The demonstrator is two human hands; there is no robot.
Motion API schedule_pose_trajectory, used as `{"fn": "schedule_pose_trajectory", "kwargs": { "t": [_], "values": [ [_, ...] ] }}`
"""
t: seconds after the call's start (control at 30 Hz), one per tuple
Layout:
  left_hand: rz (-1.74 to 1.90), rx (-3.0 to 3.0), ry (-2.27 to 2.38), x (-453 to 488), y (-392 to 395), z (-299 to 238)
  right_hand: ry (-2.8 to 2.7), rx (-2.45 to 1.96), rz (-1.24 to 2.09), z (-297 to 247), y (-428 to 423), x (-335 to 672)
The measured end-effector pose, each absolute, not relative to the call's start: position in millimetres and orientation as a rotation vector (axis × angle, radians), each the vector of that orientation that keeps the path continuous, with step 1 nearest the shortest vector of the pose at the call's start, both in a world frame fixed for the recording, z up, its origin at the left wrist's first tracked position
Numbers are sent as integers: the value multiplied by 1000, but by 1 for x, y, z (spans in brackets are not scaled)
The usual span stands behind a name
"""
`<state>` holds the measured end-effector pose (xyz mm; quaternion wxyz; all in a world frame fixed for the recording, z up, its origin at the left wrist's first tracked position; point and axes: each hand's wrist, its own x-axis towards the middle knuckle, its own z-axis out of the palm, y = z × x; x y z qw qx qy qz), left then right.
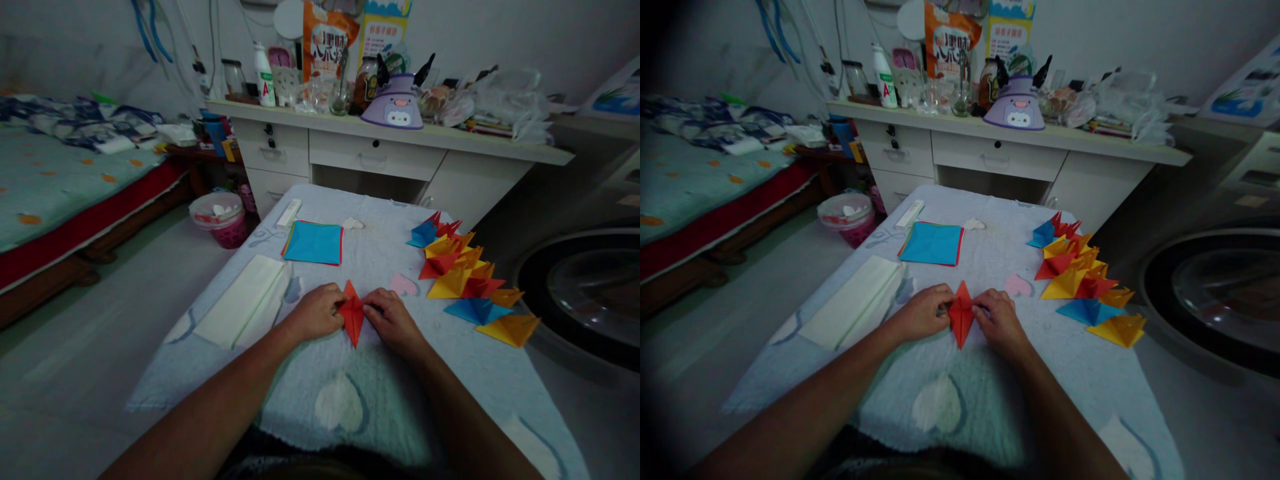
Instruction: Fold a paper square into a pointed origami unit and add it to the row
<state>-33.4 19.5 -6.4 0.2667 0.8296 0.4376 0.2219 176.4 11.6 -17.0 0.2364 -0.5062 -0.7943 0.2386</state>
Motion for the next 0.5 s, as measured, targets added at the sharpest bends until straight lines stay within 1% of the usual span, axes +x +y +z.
{"fn": "schedule_pose_trajectory", "kwargs": {
  "t": [0.13,0.33,0.5],
  "values": [
    [604,2183,1214,-32,20,-4,-2121,-1466,570,-19,12,169],
    [747,2036,1285,-28,20,-14,-2058,-1625,426,-19,9,156],
    [802,2045,1336,-26,17,-19,-2012,-1654,354,-20,7,152]
  ]
}}
